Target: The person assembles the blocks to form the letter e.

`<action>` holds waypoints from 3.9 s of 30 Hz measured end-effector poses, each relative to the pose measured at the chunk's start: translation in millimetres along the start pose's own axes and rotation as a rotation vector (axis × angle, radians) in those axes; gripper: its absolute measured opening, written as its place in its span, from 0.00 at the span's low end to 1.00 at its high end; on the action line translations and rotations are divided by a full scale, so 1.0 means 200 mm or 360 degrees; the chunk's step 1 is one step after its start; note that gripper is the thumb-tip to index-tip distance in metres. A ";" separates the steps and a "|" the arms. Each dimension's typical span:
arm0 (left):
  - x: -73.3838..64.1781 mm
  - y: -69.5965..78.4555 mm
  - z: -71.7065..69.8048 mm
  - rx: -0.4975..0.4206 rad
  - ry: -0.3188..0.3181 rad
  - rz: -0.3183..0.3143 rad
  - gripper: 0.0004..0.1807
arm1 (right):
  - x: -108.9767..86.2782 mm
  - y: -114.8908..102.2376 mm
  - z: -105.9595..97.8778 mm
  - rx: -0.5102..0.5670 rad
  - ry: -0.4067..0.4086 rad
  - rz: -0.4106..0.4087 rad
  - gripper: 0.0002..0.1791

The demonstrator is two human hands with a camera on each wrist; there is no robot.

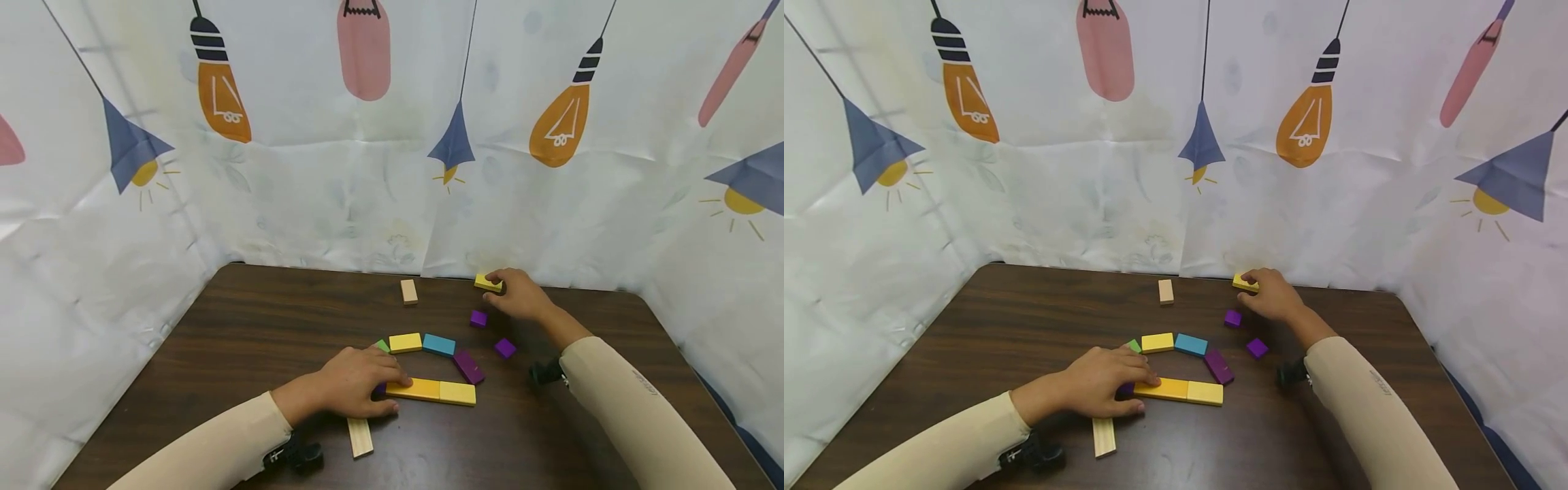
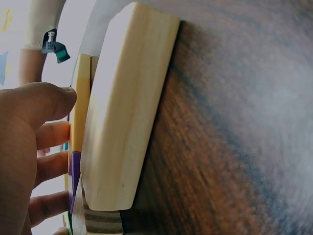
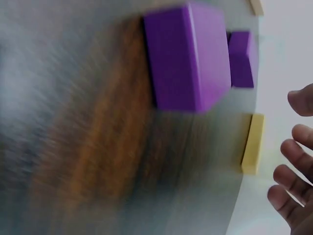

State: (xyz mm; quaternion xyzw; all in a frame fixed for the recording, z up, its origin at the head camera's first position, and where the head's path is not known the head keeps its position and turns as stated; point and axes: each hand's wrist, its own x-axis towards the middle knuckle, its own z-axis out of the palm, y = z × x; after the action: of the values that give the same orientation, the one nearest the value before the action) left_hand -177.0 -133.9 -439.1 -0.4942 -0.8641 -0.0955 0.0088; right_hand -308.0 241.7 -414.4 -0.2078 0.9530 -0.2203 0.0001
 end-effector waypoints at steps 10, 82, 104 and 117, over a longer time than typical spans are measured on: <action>0.00 0.00 0.00 -0.0012 -0.0012 0.0000 0.22 | 0.07 0.06 -0.01 -0.0109 -0.0111 0.0139 0.32; 0.01 0.00 -0.03 -0.0107 -0.0082 -0.0057 0.22 | -0.52 -0.58 0.22 0.0000 -0.0058 -0.0285 0.17; 0.02 -0.01 -0.03 -0.0051 -0.0143 -0.0059 0.20 | -0.67 -0.74 0.36 0.0120 -0.0313 -0.0421 0.18; 0.02 -0.01 -0.03 -0.0053 -0.0151 -0.0063 0.20 | -0.69 -0.80 0.43 0.0141 -0.0374 -0.0462 0.16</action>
State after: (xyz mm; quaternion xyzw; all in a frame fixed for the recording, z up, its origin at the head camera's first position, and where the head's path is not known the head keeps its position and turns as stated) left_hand -181.5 -133.5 -433.1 -0.4810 -0.8714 -0.0864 -0.0424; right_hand -110.8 129.9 -438.7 -0.3672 0.8958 -0.2341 0.0887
